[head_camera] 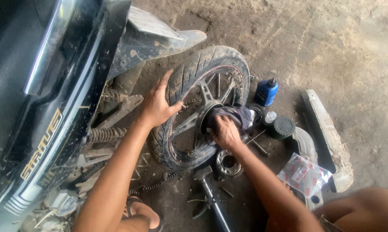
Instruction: The person cleans a circular metal motorcycle part with a cloth, then wipes the rear wheel hub and tire with the same cloth. The person is sitting on the ground next to the motorcycle during the task.
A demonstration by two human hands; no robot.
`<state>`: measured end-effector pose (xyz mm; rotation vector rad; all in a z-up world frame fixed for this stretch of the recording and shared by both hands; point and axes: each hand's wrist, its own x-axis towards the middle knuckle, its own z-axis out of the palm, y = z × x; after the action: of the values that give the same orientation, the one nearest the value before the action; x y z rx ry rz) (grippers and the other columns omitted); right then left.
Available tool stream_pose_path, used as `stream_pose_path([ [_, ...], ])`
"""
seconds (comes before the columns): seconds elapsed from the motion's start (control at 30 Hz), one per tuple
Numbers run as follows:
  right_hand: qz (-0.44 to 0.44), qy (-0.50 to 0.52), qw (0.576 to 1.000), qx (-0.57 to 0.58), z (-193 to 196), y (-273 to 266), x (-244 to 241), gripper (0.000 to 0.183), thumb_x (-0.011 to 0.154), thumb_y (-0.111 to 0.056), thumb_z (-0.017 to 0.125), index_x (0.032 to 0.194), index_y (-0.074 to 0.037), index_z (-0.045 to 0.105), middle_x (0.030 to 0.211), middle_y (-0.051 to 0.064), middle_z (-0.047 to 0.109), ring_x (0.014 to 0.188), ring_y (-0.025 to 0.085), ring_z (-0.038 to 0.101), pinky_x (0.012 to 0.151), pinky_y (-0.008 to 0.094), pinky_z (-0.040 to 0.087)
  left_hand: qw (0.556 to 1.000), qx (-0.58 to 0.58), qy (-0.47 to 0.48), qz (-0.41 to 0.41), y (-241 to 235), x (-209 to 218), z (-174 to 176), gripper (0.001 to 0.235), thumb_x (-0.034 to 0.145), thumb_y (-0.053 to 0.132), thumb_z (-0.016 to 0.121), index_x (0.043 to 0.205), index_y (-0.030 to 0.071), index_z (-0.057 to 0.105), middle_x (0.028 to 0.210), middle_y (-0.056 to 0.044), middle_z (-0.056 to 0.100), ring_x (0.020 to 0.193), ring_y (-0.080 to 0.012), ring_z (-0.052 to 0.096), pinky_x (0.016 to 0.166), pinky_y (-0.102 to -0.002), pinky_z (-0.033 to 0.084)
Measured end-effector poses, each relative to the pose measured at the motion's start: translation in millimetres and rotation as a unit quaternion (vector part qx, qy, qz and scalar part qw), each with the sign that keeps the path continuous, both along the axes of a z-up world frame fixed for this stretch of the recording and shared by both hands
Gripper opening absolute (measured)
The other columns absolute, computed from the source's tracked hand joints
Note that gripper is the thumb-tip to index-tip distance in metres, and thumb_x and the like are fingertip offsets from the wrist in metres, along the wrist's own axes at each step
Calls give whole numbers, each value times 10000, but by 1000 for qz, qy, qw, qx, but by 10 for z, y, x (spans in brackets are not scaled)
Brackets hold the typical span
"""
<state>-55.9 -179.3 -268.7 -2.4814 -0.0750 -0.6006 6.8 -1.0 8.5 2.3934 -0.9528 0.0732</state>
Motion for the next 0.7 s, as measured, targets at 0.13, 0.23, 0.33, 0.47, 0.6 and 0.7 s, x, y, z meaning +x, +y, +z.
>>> stream_pose_path([
  [0.13, 90, -32, 980, -174, 525, -172, 28, 541, 673, -479, 567, 1070, -131, 448, 744, 22, 582, 828, 222, 566, 595, 370, 491, 1000, 12, -6, -3, 4, -2, 14, 821, 652, 208, 676, 1356, 64, 280, 1201, -281, 463, 1097, -454, 458, 885, -552, 381],
  [0.23, 78, 33, 975, -207, 861, -219, 13, 478, 782, -542, 441, 1087, -174, 439, 789, 21, 584, 857, 252, 581, 672, 415, 480, 1000, 21, 8, 7, 1, 4, 8, 824, 656, 212, 676, 1363, 78, 274, 1221, -283, 450, 1101, -462, 452, 898, -548, 377],
  [0.33, 27, 161, 962, -217, 918, -187, -27, 567, 819, -571, 367, 1238, -197, 446, 1002, 66, 627, 799, 264, 656, 669, 444, 492, 999, 26, 19, 28, 25, 53, -42, 853, 625, 230, 687, 1362, 96, 280, 1228, -271, 451, 1103, -446, 451, 907, -544, 371],
  [0.47, -52, 333, 941, 44, 1114, 115, -219, 696, 828, -612, 289, 1327, -128, 317, 1087, 168, 597, 941, 338, 613, 799, 462, 476, 999, 20, 21, 27, 14, 63, -35, 841, 623, 232, 692, 1355, 101, 300, 1245, -253, 448, 1104, -441, 451, 908, -536, 373],
  [0.6, -103, 380, 867, 307, 1540, 412, -449, 830, 773, -692, 296, 1352, -100, 252, 1093, 267, 562, 1061, 382, 540, 855, 508, 434, 999, 9, 23, 24, 41, 43, -78, 811, 643, 203, 669, 1355, 74, 303, 1255, -257, 441, 1126, -441, 437, 917, -527, 369],
  [0.7, -101, 337, 797, 491, 1455, 443, -444, 764, 729, -681, 444, 1277, -149, 422, 1059, 250, 586, 1036, 399, 544, 857, 493, 448, 1000, 8, 14, 20, 4, 7, -38, 806, 655, 203, 665, 1356, 66, 294, 1260, -260, 433, 1136, -442, 427, 925, -528, 362],
])
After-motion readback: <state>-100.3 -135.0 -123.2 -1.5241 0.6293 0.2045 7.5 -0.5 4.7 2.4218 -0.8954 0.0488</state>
